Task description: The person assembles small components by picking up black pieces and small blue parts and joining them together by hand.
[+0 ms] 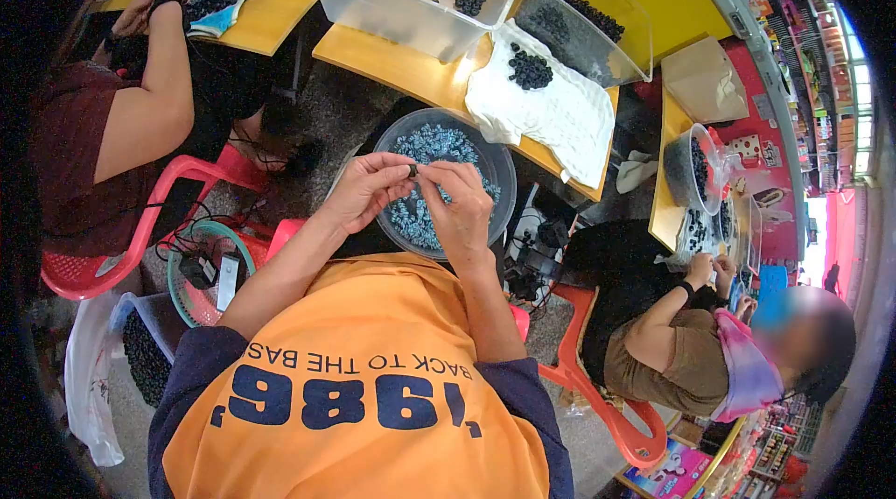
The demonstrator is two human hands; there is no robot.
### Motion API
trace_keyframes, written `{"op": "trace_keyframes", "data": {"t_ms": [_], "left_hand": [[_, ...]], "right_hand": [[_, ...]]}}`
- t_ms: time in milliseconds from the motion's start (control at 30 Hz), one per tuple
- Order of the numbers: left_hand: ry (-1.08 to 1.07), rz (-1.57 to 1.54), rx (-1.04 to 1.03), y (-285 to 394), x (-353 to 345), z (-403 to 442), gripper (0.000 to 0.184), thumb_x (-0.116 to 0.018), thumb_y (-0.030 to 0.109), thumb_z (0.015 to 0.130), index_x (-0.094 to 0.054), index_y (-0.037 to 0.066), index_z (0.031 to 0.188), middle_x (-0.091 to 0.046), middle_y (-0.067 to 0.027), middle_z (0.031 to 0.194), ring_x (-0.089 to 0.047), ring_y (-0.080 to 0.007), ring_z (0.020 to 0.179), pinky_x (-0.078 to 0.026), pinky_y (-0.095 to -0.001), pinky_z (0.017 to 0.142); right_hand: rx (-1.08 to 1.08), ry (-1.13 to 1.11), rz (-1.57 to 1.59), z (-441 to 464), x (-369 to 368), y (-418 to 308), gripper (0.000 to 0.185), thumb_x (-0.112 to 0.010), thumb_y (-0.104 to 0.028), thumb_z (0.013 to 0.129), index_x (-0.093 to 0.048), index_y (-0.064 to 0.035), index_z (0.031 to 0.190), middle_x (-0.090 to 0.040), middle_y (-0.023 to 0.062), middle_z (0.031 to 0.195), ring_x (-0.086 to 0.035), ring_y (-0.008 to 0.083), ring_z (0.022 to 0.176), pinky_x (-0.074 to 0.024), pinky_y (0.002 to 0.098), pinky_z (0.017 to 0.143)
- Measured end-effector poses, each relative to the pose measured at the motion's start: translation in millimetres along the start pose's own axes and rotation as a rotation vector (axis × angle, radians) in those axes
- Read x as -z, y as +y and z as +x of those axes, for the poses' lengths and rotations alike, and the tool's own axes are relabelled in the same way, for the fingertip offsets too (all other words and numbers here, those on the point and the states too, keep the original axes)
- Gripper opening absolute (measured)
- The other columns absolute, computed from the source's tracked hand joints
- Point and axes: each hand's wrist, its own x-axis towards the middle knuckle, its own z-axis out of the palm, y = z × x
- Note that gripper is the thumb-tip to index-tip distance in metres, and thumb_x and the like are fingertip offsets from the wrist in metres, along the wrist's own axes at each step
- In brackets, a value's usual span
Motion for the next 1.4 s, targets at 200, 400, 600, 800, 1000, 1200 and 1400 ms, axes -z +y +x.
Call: {"op": "trace_keyframes", "data": {"t_ms": [200,400,600,800,1000,1200,1400], "left_hand": [[0.048,0.099,-0.114,-3,-1,0,0.013,-0.063,0.002,0.088,-0.065,0.000,0.100,-0.067,-0.0085,0.092,-0.066,-0.0135,0.081,-0.056,-0.0254,0.076],[0.055,0.105,-0.150,-9,-10,-5,0.014,-0.064,0.001,0.086,-0.065,-0.002,0.100,-0.068,-0.0093,0.090,-0.067,-0.0129,0.079,-0.056,-0.0236,0.074],[0.038,0.018,-0.176,-11,-13,-6,0.014,-0.064,0.002,0.086,-0.065,-0.002,0.100,-0.068,-0.0097,0.090,-0.067,-0.0136,0.079,-0.056,-0.0240,0.074],[0.046,0.010,-0.200,-10,-14,-5,0.014,-0.064,0.002,0.086,-0.065,-0.002,0.100,-0.068,-0.0104,0.091,-0.067,-0.0141,0.081,-0.056,-0.0246,0.076],[0.058,-0.021,-0.202,-6,-8,-3,0.012,-0.062,0.001,0.087,-0.065,-0.002,0.098,-0.068,-0.0101,0.090,-0.066,-0.0141,0.079,-0.056,-0.0253,0.075],[-0.044,-0.277,-0.023,1,5,-3,0.011,-0.061,0.004,0.088,-0.063,0.000,0.099,-0.067,-0.0115,0.089,-0.065,-0.0150,0.076,-0.056,-0.0276,0.074],[-0.163,-0.430,0.026,6,13,-2,0.014,-0.060,0.004,0.088,-0.062,0.002,0.101,-0.066,-0.0133,0.093,-0.065,-0.0176,0.078,-0.056,-0.0321,0.076]], "right_hand": [[0.005,-0.030,-0.047,-6,-7,-5,0.023,-0.067,-0.003,0.080,-0.068,-0.0006,0.102,-0.063,0.0111,0.100,-0.058,0.0249,0.092,-0.0471,0.0326,0.078],[-0.069,0.093,0.049,-14,-16,-6,0.022,-0.068,-0.001,0.079,-0.069,-0.0011,0.100,-0.064,0.0099,0.096,-0.059,0.0234,0.088,-0.0480,0.0310,0.076],[0.028,0.175,0.008,-13,-15,-4,0.022,-0.071,0.001,0.075,-0.070,-0.0048,0.096,-0.067,0.0064,0.087,-0.061,0.0208,0.079,-0.0481,0.0296,0.073],[0.313,0.159,-0.378,-11,-10,-10,0.030,-0.071,-0.001,0.074,-0.069,-0.0082,0.104,-0.069,0.0011,0.084,-0.062,0.0148,0.074,-0.0383,0.0306,0.079],[0.334,0.100,-0.353,-7,-13,-8,0.035,-0.072,-0.001,0.072,-0.069,-0.0092,0.105,-0.068,0.0014,0.085,-0.062,0.0144,0.075,-0.0349,0.0306,0.080],[-0.067,0.272,-0.210,75,16,92,0.014,-0.060,-0.012,0.089,-0.070,-0.0063,0.098,-0.067,0.0071,0.091,-0.058,0.0209,0.086,-0.0442,0.0304,0.079],[0.199,0.014,-0.793,150,31,180,0.014,-0.072,-0.013,0.067,-0.074,-0.0158,0.081,-0.058,0.0027,0.085,-0.053,0.0236,0.086,-0.0404,0.0377,0.076]]}}
